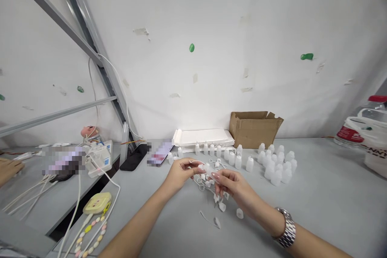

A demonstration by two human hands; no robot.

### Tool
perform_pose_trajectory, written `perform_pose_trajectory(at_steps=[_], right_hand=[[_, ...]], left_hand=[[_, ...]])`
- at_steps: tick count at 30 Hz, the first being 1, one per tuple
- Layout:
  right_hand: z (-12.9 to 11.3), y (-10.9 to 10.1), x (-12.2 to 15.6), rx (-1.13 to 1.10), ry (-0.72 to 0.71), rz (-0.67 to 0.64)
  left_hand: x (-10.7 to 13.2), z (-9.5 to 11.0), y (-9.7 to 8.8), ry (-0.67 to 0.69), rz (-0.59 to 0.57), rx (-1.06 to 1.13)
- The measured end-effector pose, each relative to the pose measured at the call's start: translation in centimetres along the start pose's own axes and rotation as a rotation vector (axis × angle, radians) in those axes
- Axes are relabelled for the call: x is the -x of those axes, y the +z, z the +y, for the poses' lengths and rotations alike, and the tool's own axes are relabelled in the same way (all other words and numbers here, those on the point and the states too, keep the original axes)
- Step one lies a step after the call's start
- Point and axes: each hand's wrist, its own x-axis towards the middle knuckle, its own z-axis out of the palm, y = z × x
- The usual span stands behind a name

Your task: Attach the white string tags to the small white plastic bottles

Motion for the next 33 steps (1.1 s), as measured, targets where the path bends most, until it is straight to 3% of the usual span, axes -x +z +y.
perform_pose_trajectory(at_steps=[5,11,18,23,30,33], right_hand=[[0.1,0.1,0.3,0.246,-0.094,0.052],[0.3,0.2,0.9,0.71,-0.351,0.229],[0.9,-0.6,0.9,0.921,-0.597,0.238],[0.9,-0.9,0.9,1.014,-0.78,0.212],[0.2,-1.3,1.0,1.018,-0.764,0.154],[0.1,-1.0,1.1,0.918,-0.624,0.169]], left_hand=[[0.1,-0.1,0.2,0.019,-0.006,-0.033],[0.4,-0.5,0.8,-0.031,0.041,0.046],[0.6,-0.3,1.0,-0.024,0.066,0.08],[0.6,-0.4,0.7,0.089,0.073,-0.035],[0.8,-0.5,0.6,0.166,0.076,-0.121],[1.0,-0.4,0.7,0.185,0.114,-0.146]])
